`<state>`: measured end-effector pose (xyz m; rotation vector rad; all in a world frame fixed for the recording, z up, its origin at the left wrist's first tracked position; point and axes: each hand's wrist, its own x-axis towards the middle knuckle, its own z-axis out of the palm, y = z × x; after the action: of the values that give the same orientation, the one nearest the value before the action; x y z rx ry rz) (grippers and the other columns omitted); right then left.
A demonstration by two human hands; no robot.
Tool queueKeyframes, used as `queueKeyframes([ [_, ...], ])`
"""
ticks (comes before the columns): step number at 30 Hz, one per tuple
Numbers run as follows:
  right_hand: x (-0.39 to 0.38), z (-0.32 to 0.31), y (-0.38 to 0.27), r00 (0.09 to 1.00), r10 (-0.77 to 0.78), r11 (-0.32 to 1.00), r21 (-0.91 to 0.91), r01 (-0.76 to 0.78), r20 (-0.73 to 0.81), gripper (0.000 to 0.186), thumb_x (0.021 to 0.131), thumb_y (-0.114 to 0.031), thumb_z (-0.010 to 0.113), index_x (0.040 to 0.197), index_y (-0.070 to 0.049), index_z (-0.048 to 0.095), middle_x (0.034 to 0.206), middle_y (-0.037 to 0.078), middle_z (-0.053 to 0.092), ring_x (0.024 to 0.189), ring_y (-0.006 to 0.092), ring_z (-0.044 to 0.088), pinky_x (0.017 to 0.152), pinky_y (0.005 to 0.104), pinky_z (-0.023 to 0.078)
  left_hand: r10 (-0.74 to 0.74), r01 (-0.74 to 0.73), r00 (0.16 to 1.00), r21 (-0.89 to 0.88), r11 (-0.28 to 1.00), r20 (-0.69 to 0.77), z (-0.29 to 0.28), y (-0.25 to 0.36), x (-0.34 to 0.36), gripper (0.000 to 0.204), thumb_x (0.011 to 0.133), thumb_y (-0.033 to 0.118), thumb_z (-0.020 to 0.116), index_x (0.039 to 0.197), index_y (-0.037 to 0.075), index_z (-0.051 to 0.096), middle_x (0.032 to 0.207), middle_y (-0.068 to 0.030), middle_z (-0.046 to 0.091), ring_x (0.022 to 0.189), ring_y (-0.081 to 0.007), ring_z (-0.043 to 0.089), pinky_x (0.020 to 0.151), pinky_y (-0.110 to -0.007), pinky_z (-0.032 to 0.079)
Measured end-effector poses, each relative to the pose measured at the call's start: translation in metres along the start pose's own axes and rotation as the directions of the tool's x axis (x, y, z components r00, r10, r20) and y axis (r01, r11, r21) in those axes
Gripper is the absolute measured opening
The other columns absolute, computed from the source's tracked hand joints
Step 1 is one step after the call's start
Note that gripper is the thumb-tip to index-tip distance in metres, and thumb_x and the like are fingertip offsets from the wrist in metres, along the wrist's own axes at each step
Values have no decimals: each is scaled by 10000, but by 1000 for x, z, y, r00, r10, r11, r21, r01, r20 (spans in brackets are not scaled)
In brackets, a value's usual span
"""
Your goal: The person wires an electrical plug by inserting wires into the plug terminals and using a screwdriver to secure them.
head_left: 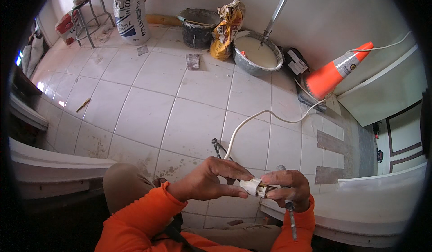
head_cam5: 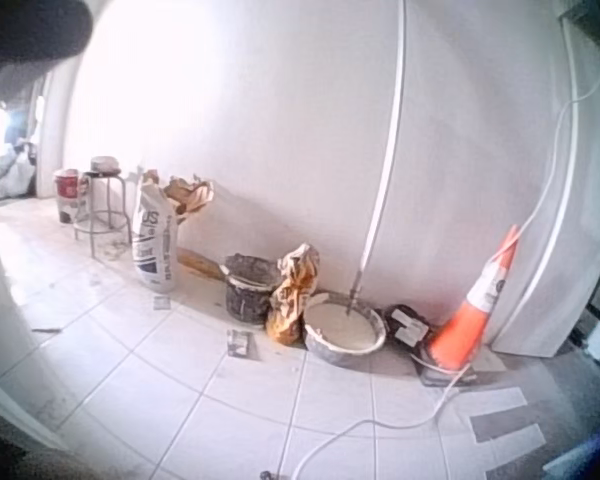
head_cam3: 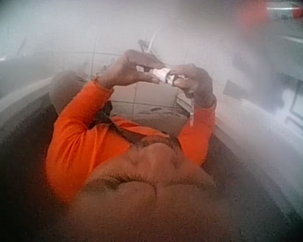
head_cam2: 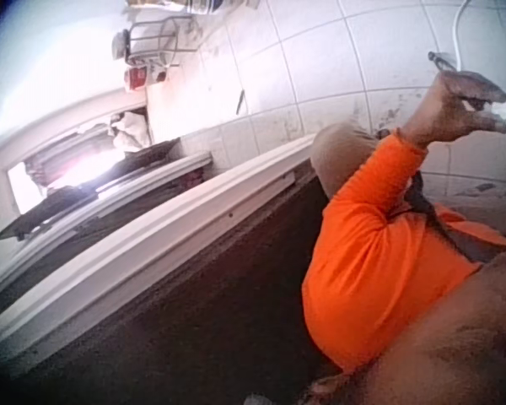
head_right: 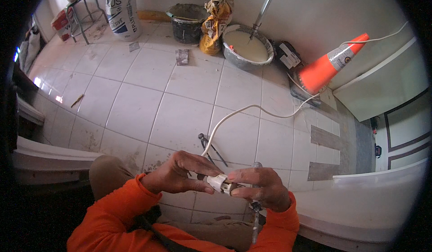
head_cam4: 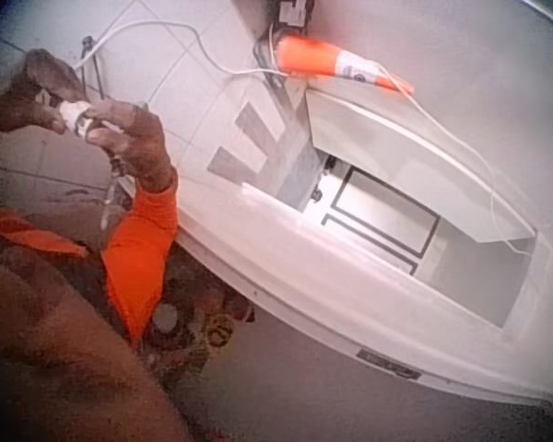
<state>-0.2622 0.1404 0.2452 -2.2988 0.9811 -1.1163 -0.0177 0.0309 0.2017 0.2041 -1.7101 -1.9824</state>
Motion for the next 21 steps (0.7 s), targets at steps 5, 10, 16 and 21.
queueKeyframes([
  [5,6,2,-5,1000,-22,999,-45,21,-5,339,840,-118,743,1158,-163,632,1180,103,668,1061,255,705,800,349,648,-13,13,999,8,1000,44,-7,1,2,367,765,92,857,1117,63,757,1094,-130,751,1012,-231,711,868,-381,589],
  [10,9,1,-13,1000,-4,997,-83,3,-8,310,857,-134,733,1149,-141,630,1178,116,666,1061,263,702,808,362,650,-44,48,998,-105,993,41,-3,-10,-1,359,773,82,850,1117,54,752,1108,-129,747,1044,-245,698,896,-389,578],
  [16,8,-3,-20,999,26,999,-37,-26,23,337,848,-125,742,1163,-130,624,1200,120,663,1061,273,704,799,366,653,-34,46,998,-224,974,59,1,-18,-6,373,768,81,857,1124,82,747,1175,-89,697,1094,-208,663,936,-346,572],
  [21,7,-1,-20,1000,-28,997,-75,29,15,323,849,-128,742,1153,-142,635,1211,109,665,1063,268,708,788,352,651,20,-6,997,-184,983,73,0,-17,-4,369,766,62,854,1119,96,748,1181,-77,691,1111,-200,652,920,-333,580],
])
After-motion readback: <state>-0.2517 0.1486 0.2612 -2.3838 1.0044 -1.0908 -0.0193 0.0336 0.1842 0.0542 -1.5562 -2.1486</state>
